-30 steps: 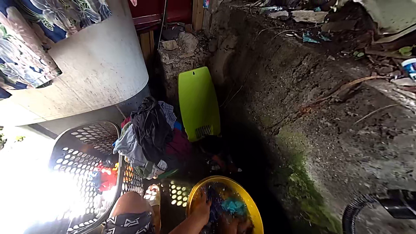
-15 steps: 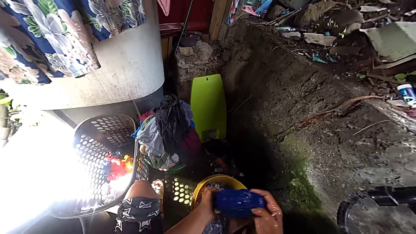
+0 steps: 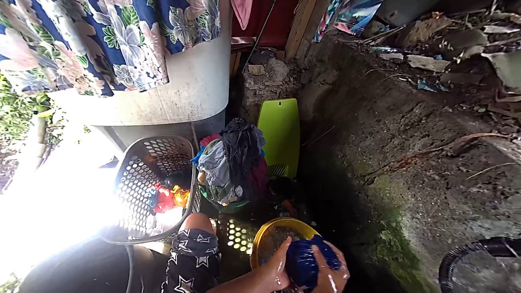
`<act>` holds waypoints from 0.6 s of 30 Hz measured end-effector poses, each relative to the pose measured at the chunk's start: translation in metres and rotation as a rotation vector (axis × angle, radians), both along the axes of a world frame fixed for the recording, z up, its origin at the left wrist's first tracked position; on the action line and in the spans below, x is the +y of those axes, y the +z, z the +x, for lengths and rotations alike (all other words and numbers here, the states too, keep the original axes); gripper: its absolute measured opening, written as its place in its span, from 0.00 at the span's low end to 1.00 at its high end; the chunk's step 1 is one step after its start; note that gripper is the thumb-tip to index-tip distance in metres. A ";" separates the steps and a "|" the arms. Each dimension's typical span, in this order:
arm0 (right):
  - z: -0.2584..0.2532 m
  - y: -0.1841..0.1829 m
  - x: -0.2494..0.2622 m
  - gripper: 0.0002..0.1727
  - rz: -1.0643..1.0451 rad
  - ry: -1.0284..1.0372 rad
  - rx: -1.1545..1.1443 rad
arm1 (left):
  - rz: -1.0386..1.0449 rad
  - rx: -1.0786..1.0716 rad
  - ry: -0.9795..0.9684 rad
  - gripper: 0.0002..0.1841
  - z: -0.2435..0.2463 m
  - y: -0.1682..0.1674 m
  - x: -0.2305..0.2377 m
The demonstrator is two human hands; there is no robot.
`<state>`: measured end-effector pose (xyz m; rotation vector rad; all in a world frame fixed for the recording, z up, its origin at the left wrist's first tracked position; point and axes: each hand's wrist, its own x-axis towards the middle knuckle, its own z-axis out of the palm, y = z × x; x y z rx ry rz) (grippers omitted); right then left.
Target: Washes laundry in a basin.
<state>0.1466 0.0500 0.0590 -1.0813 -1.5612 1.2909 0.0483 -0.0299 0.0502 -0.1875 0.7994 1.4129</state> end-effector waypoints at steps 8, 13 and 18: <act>-0.015 0.013 -0.030 0.25 0.388 -0.158 -0.145 | 0.053 0.311 0.230 0.07 -0.014 0.021 0.038; -0.012 0.011 -0.004 0.24 -0.701 -0.029 0.305 | 0.219 1.345 -0.093 0.14 -0.020 0.048 0.045; -0.026 0.026 0.004 0.26 -0.949 0.190 0.346 | 0.259 1.624 -0.196 0.17 -0.046 0.057 0.031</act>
